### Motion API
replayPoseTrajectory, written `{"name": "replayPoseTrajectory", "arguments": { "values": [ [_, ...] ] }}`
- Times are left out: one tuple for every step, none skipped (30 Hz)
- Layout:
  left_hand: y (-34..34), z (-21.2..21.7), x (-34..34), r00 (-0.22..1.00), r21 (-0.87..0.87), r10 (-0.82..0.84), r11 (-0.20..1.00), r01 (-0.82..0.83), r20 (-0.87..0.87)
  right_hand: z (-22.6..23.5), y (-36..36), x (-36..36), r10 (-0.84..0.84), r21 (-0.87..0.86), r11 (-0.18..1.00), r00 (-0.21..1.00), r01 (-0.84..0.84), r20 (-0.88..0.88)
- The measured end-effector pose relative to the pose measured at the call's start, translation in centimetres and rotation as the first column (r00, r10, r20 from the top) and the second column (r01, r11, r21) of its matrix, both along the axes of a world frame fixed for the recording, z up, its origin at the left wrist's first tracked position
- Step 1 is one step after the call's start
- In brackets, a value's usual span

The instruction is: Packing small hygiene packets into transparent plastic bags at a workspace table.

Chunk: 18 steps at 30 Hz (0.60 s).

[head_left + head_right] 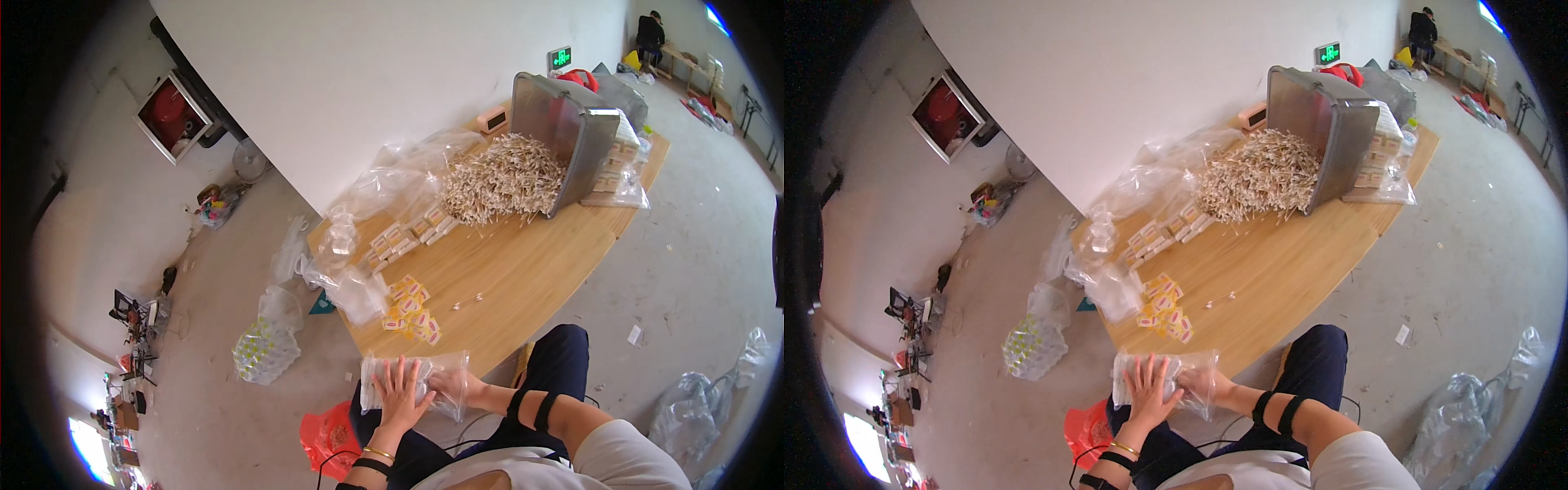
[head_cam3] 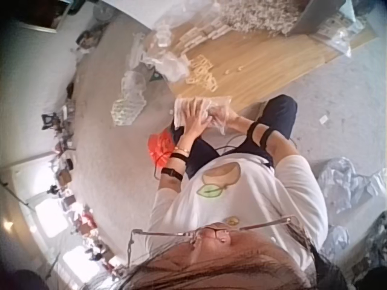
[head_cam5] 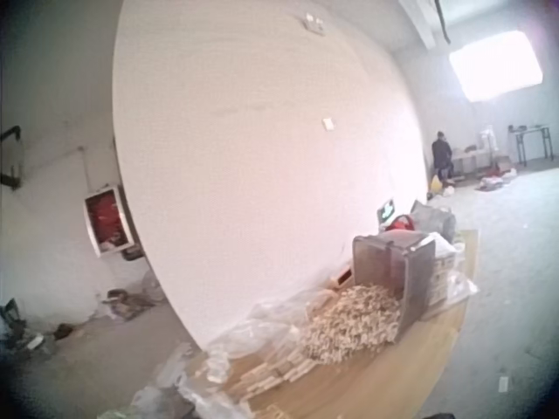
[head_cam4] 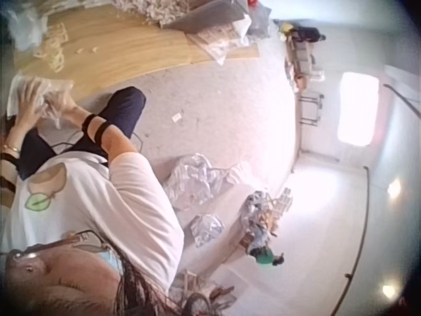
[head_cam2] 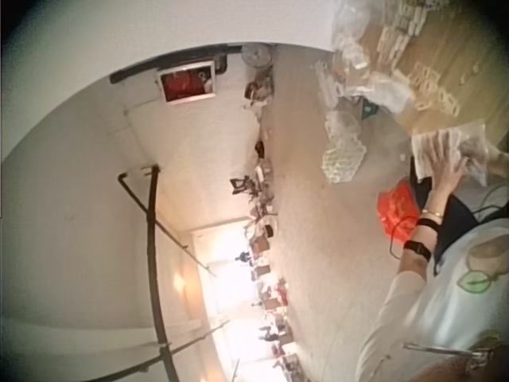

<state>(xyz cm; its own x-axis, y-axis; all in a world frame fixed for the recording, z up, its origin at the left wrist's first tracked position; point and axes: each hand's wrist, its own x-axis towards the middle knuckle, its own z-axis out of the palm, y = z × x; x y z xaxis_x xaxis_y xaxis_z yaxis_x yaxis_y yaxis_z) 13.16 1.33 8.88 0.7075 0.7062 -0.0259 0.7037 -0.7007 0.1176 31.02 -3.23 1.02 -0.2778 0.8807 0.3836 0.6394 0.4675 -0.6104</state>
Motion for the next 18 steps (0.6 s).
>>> {"name": "replayPoseTrajectory", "arguments": {
  "values": [
    [-0.1, 0.0, 0.1, 1.0, -0.013, 0.013, 1.0, -0.013, 0.017, 0.5, 0.1, 0.0, 0.0, -0.064, 0.998, 1.0, 0.001, 0.018],
    [-0.2, 0.0, 0.1, 0.999, -0.025, 0.026, 0.999, -0.026, 0.034, 1.0, 0.2, 0.0, 0.002, -0.128, 0.992, 0.999, 0.003, 0.034],
    [-0.2, 0.0, 0.3, 0.999, -0.023, 0.021, 1.0, -0.02, 0.036, 0.7, 0.3, -0.1, -0.004, -0.126, 0.992, 0.999, 0.008, 0.037],
    [-0.1, 0.1, 0.5, 0.999, -0.008, 0.027, 1.0, -0.027, 0.021, 0.3, 0.3, -0.3, -0.046, -0.12, 0.992, 0.998, 0.05, 0.037],
    [0.0, 0.1, 0.7, 0.999, 0.007, 0.033, 0.999, -0.033, 0.006, -0.1, 0.4, -0.3, -0.088, -0.115, 0.989, 0.995, 0.091, 0.035],
    [0.0, 0.0, 0.5, 0.999, 0.007, 0.036, 0.999, -0.036, 0.003, 0.4, 0.4, -0.2, -0.084, -0.115, 0.99, 0.996, 0.088, 0.032],
    [0.0, 0.0, 0.4, 0.999, 0.006, 0.041, 0.999, -0.041, 0.02, 0.8, 0.3, 0.1, -0.047, -0.07, 0.996, 0.999, 0.048, 0.02],
    [0.1, -0.1, 0.2, 0.998, 0.005, 0.046, 0.999, -0.047, 0.037, 1.2, 0.2, 0.4, -0.009, -0.024, 1.0, 1.0, 0.01, 0.01],
    [0.0, -0.1, 0.7, 0.999, 0.005, 0.038, 0.999, -0.038, 0.039, 0.8, 0.2, 0.9, -0.018, -0.024, 1.0, 1.0, 0.018, 0.011],
    [0.0, 0.1, 1.0, 0.998, 0.01, 0.045, 0.999, -0.046, 0.045, 0.3, 0.4, 1.2, -0.046, -0.032, 0.998, 0.999, 0.045, -0.023],
    [0.0, 0.3, 1.3, 0.997, 0.015, 0.052, 0.998, -0.053, 0.051, -0.2, 0.5, 1.4, -0.075, -0.041, 0.997, 0.996, 0.073, -0.056],
    [0.0, 0.2, 1.3, 0.997, 0.022, 0.05, 0.998, -0.051, 0.053, -0.3, 0.7, 1.5, -0.076, -0.034, 0.997, 0.996, 0.074, -0.055],
    [-0.1, -0.1, 1.1, 0.999, 0.037, 0.044, 0.998, -0.046, 0.031, -0.2, 0.9, 1.6, -0.096, -0.069, 0.993, 0.995, 0.093, -0.033],
    [-0.1, -0.3, 1.0, 0.999, 0.053, 0.039, 0.998, -0.04, 0.01, -0.2, 1.1, 1.6, -0.115, -0.103, 0.988, 0.993, 0.114, -0.009],
    [-0.1, -0.3, 1.2, 0.999, 0.059, 0.034, 0.998, -0.035, 0.016, -0.3, 1.1, 1.7, -0.12, -0.096, 0.988, 0.993, 0.119, -0.003],
    [-0.2, -0.2, 1.4, 0.999, 0.057, 0.037, 0.998, -0.037, -0.012, -0.4, 1.0, 1.8, -0.109, -0.101, 0.989, 0.993, 0.105, -0.034],
    [-0.3, -0.2, 1.6, 0.998, 0.055, 0.041, 0.998, -0.038, -0.039, -0.5, 1.1, 2.1, -0.097, -0.106, 0.99, 0.993, 0.09, -0.064],
    [-0.5, -0.1, 1.8, 0.999, 0.058, 0.037, 0.998, -0.035, -0.029, 0.0, 1.3, 2.4, -0.101, -0.101, 0.99, 0.993, 0.095, -0.055]
  ]
}}
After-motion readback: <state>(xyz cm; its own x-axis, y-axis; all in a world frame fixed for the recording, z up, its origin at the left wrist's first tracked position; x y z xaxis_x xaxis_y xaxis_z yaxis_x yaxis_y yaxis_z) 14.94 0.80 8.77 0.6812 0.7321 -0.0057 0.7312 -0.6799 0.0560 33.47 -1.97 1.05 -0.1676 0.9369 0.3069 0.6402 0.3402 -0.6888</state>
